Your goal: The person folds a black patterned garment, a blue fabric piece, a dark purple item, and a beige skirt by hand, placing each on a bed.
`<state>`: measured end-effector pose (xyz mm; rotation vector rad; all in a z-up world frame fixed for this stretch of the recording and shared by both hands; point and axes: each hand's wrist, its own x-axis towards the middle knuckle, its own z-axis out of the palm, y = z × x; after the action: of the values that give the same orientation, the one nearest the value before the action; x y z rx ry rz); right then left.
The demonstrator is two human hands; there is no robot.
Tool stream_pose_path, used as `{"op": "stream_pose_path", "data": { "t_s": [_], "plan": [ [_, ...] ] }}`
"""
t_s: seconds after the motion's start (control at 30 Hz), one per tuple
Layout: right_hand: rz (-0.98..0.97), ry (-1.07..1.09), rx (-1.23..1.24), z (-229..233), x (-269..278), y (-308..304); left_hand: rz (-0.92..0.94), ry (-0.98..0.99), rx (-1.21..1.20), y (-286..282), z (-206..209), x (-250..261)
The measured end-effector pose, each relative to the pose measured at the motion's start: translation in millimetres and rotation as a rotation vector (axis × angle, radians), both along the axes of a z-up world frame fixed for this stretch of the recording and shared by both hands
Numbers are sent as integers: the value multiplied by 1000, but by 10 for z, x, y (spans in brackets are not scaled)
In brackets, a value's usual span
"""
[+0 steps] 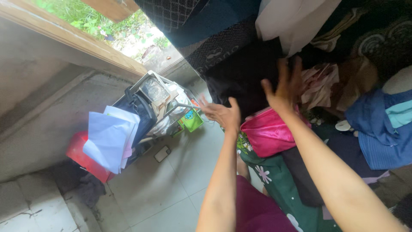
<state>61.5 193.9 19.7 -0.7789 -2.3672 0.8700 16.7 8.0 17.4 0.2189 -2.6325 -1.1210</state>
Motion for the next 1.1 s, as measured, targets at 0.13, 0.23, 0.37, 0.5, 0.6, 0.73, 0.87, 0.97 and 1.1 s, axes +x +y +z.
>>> {"op": "stream_pose_path", "data": {
  "t_s": [0.13, 0.23, 0.37, 0.5, 0.6, 0.73, 0.87, 0.97, 1.1],
  "plan": [
    [404, -332, 332, 381, -327, -124, -354, 158, -628, 141, 166, -54],
    [457, -515, 244, 353, -412, -158, -422, -60, -578, 60, 135, -175],
    [471, -783, 148, 221, -403, -175, -478, -333, -451, -22, -2, -250],
    [470, -912, 61, 216, -469, -167, -490, -369, -467, -18, -135, -298],
    [478, -898, 83, 219, -447, -169, -467, -301, -517, -13, -111, -212],
    [407, -750, 128, 120, -167, -257, -424, -47, -464, 91, 80, 35],
    [300, -524, 189, 4, 359, -228, -535, -42, -400, 247, 201, 522],
    [159, -459, 99, -55, 801, -123, -667, 17, -319, 416, 167, 944],
    [-55, -523, -60, -130, 1352, 97, -935, -16, -228, 782, 124, 1414]
  ]
}}
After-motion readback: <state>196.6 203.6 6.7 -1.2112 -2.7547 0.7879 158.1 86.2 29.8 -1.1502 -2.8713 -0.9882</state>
